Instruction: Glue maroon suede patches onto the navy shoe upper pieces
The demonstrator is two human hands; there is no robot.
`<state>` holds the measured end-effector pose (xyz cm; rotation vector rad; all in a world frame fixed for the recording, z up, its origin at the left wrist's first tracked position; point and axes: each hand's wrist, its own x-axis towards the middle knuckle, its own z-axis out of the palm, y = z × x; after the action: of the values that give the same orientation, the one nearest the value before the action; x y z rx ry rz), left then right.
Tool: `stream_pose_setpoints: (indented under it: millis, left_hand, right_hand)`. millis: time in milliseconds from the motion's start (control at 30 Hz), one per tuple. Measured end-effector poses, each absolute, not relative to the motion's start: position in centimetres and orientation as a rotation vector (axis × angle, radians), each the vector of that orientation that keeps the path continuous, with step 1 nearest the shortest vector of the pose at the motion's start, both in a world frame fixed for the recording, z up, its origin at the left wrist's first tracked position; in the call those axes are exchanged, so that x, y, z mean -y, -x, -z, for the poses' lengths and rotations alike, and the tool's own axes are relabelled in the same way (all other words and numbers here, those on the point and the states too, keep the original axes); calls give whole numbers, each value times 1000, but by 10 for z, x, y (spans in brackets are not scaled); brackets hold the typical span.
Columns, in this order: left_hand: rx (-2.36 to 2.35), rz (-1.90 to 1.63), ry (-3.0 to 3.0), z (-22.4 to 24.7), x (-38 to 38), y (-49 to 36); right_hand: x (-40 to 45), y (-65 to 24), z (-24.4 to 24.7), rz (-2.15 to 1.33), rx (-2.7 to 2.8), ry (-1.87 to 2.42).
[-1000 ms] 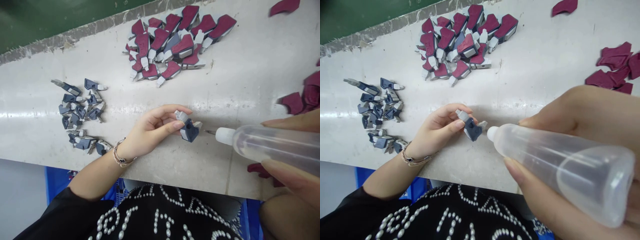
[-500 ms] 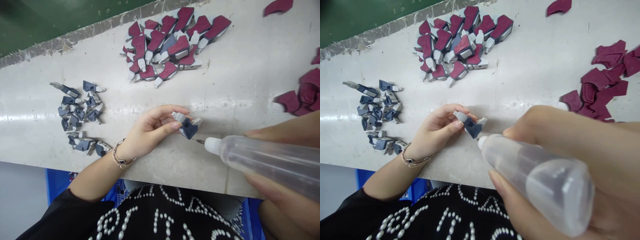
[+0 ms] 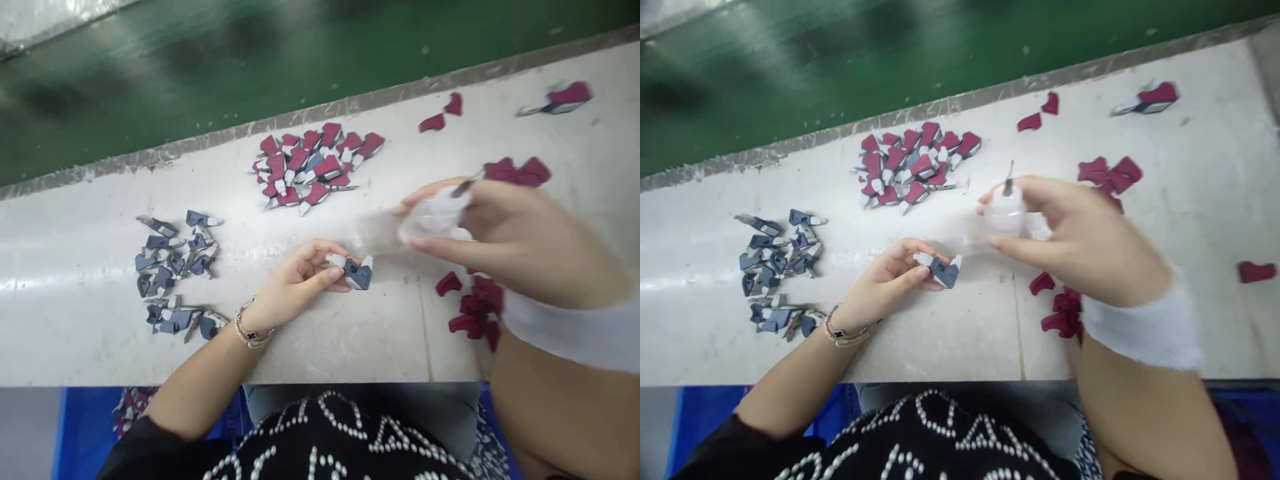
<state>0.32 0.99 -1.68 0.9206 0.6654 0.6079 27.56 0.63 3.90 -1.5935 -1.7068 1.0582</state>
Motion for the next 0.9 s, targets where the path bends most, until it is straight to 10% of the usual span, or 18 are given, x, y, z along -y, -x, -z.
stream_pose_setpoints:
  millis: [900]
  left_hand:
    - [-900,-1110,-1506,24,4,-11]
  right_hand:
    - [55,-284,-29,-1363,1972,1823]
